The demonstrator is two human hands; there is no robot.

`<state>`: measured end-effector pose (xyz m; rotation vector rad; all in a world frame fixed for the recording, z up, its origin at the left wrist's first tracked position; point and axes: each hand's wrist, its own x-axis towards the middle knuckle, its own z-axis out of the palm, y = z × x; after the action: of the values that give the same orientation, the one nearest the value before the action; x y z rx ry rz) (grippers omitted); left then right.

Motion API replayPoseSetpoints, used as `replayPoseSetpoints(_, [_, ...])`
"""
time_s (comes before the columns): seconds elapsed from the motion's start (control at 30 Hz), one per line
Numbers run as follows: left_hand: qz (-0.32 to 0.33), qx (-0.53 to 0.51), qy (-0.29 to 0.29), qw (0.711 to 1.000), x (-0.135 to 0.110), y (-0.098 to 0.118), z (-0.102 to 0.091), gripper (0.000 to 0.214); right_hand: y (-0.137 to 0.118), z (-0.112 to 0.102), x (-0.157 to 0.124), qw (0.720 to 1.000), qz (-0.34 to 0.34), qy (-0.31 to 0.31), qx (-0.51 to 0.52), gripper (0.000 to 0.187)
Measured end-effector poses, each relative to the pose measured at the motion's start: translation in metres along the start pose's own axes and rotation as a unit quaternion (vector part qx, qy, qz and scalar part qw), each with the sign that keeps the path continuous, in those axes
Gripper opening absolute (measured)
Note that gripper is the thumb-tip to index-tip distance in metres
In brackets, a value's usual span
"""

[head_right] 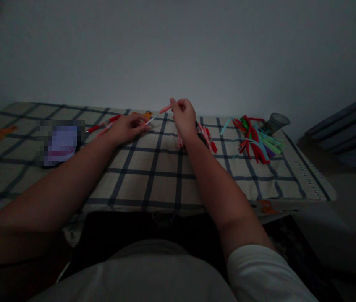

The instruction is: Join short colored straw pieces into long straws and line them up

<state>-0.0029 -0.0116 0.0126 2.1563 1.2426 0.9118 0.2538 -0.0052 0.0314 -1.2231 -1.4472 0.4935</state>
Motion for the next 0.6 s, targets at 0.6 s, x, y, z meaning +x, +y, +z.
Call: replayPoseSetpoints(0.6, [0.005,0.068,0.053,0.996,0.0,-0.008,-0.002,0.031,0.008,0.003,-0.015,0.983,-0.012,-0.104,-0.152,0.017])
